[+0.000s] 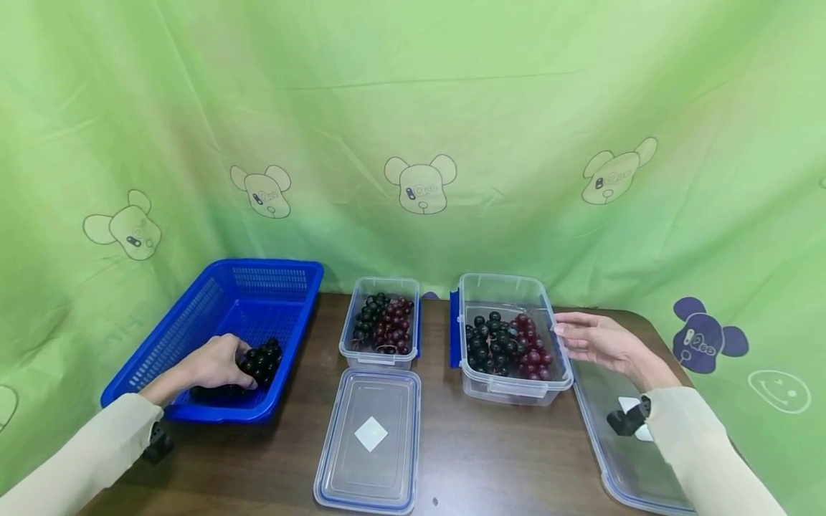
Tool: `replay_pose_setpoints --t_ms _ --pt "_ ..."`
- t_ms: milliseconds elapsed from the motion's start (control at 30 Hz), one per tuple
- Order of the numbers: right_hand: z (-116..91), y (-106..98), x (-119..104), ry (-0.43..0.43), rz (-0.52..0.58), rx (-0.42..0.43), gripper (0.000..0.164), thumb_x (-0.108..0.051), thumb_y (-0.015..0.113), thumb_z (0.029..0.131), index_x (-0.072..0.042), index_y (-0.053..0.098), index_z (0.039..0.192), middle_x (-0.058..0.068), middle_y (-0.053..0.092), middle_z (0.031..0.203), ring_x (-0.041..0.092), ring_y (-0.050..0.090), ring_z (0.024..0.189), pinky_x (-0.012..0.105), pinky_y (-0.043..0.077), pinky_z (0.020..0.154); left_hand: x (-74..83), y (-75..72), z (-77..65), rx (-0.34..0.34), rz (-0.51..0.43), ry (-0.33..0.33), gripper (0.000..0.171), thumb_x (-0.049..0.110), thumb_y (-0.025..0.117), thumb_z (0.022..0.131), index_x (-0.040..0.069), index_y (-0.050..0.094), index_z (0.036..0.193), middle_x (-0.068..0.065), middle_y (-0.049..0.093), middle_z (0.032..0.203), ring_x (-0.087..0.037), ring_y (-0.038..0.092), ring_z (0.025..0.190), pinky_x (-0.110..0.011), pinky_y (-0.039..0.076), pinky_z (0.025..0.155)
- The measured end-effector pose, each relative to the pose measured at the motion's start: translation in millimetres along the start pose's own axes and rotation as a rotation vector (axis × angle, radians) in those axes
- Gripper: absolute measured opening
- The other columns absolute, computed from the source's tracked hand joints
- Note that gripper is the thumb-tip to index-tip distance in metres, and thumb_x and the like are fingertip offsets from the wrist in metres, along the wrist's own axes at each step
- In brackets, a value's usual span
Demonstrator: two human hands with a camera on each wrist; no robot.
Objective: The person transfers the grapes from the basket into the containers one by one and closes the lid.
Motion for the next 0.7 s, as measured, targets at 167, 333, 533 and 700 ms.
replay_pose_setpoints --t_ms 167,333,533,700 --pt "1 0 1 0.008 -0.004 0.008 0.029 -0.003 0.055 0.108 -0.026 0.068 0.119 -0.007 0.076 0.098 0.007 0.071 0.088 0.027 0.062 0.085 -4.5 -5.3 -0.8 0.016 -0.025 -0.025 0.058 0.035 0.097 0.068 -0.002 0.074 0.106 -0.009 0.077 0.096 -0.018 0.063 0.078 -0.037 0.057 0.072" --pt "1 -1 -1 0.004 -0.005 0.009 0.029 -0.003 0.055 0.108 -0.027 0.069 0.119 -0.007 0.076 0.098 0.007 0.071 0.088 0.027 0.062 0.085 -8.0 -15.6 -0.6 0.051 -0.1 -0.038 0.08 0.038 0.095 0.072 -0.014 0.066 0.125 -0.028 0.074 0.117 -0.038 0.073 0.104 -0.051 0.061 0.089" --pt "1 -1 -2 0.007 -0.001 0.013 0.028 -0.004 0.056 0.107 -0.026 0.07 0.118 -0.007 0.077 0.099 0.008 0.073 0.09 0.027 0.062 0.084 -15.8 -24.7 2.7 0.092 -0.263 -0.048 0.087 0.039 0.088 0.083 -0.017 0.054 0.141 -0.033 0.068 0.132 -0.041 0.07 0.118 -0.048 0.062 0.093" --pt "1 -1 1 0.01 -0.004 0.009 0.028 -0.004 0.056 0.107 -0.026 0.07 0.118 -0.007 0.077 0.099 0.007 0.072 0.089 0.027 0.062 0.084 -21.7 -32.5 4.9 0.152 -0.379 -0.049 0.07 0.037 0.085 0.088 -0.007 0.062 0.138 -0.024 0.076 0.123 -0.032 0.074 0.113 -0.032 0.061 0.087"
Point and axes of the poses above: each hand's wrist, its own z-axis towards the middle knuckle, its own y-axis out of the palm, x = y × z, the point moved 10 cm from there along z, towards the middle knuckle
